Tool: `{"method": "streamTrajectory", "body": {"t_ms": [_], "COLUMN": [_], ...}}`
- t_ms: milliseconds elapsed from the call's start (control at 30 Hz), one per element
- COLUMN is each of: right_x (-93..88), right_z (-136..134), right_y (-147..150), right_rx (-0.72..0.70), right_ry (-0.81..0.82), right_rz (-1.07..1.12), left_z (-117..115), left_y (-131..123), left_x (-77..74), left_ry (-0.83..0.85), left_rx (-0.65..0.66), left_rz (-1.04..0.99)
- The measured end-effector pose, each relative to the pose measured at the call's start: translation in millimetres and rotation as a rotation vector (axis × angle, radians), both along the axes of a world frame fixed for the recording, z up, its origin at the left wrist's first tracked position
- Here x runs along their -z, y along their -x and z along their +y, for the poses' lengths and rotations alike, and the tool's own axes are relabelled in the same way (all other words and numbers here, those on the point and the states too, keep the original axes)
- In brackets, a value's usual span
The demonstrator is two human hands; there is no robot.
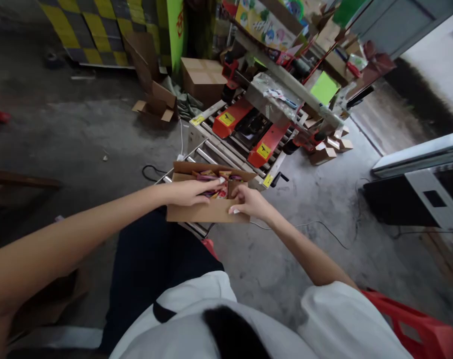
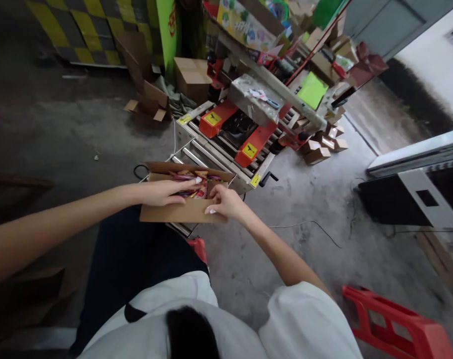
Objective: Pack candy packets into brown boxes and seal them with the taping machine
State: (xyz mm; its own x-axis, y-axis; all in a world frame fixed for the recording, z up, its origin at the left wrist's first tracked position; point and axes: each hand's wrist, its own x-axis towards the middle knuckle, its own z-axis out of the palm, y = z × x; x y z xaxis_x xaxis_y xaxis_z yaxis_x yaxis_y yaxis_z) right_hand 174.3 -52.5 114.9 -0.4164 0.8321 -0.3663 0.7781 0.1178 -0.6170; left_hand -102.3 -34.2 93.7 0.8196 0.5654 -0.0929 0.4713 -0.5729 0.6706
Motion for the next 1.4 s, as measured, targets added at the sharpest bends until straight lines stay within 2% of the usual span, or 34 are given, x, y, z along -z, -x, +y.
{"method": "streamTrajectory", "body": {"t_ms": [67,133,200,267,367,433,500,567,667,767,833,900,967,1033,1100,1167,1233,1267,1333,1400], "right_x": [3.1,5.4,7.4,9.1,8.3,2.9,-6.3,-14.7,-12.9,9.9,28.1,40.6,44.9,43.2,40.0,38.4,38.8,39.6,42.0,47.1], "right_z": [-10,-21,-28,-28,-17,-6,4,10,3,-27,-51,-66,-68,-56,-33,-3,27,40,57,59], "right_y": [0,1,6,15,32,39,42,44,46,46,42,37,31,25,20,16,15,16,18,19], "right_rx": [0.046,0.028,-0.06,-0.162,-0.255,-0.217,-0.085,0.023,-0.037,-0.13,-0.165,-0.186,-0.192,-0.235,-0.313,-0.399,-0.413,-0.365,-0.167,0.059], "right_ry": [-0.325,-0.621,-0.795,-0.869,-0.876,-0.893,-0.953,-0.987,-0.929,-0.902,-0.903,-0.88,-0.835,-0.788,-0.746,-0.716,-0.724,-0.752,-0.839,-0.914], "right_rz": [-0.077,-0.092,-0.068,-0.043,-0.034,-0.004,0.044,0.079,0.071,0.041,0.025,0.013,0.012,0.035,0.065,0.095,0.111,0.118,0.135,0.169], "left_z": [-9,-22,-34,-43,-49,-50,-51,-52,-55,-60,-60,-56,-51,-48,-51,-59,-66,-67,-61,-45], "left_y": [-5,-8,-8,-6,-6,-7,-7,-8,-8,-10,-9,-4,5,14,16,9,-5,-13,-30,-46], "left_x": [8.0,16.1,22.3,25.4,25.2,23.8,23.0,23.4,25.1,24.5,20.8,14.2,6.2,-1.1,-6.2,-8.1,-7.1,-6.1,-4.5,-4.8], "left_ry": [-0.183,-0.408,-0.627,-0.783,-0.896,-0.931,-0.955,-0.97,-0.919,-0.827,-0.789,-0.734,-0.638,-0.518,-0.424,-0.401,-0.436,-0.457,-0.476,-0.456], "left_rx": [-0.067,-0.143,-0.256,-0.407,-0.579,-0.642,-0.666,-0.677,-0.721,-0.758,-0.736,-0.656,-0.536,-0.412,-0.354,-0.405,-0.553,-0.633,-0.764,-0.846], "left_rz": [-0.027,-0.081,-0.12,-0.117,-0.055,0.003,0.047,0.06,0.056,0.052,0.055,0.089,0.163,0.249,0.311,0.327,0.305,0.286,0.249,0.229]}}
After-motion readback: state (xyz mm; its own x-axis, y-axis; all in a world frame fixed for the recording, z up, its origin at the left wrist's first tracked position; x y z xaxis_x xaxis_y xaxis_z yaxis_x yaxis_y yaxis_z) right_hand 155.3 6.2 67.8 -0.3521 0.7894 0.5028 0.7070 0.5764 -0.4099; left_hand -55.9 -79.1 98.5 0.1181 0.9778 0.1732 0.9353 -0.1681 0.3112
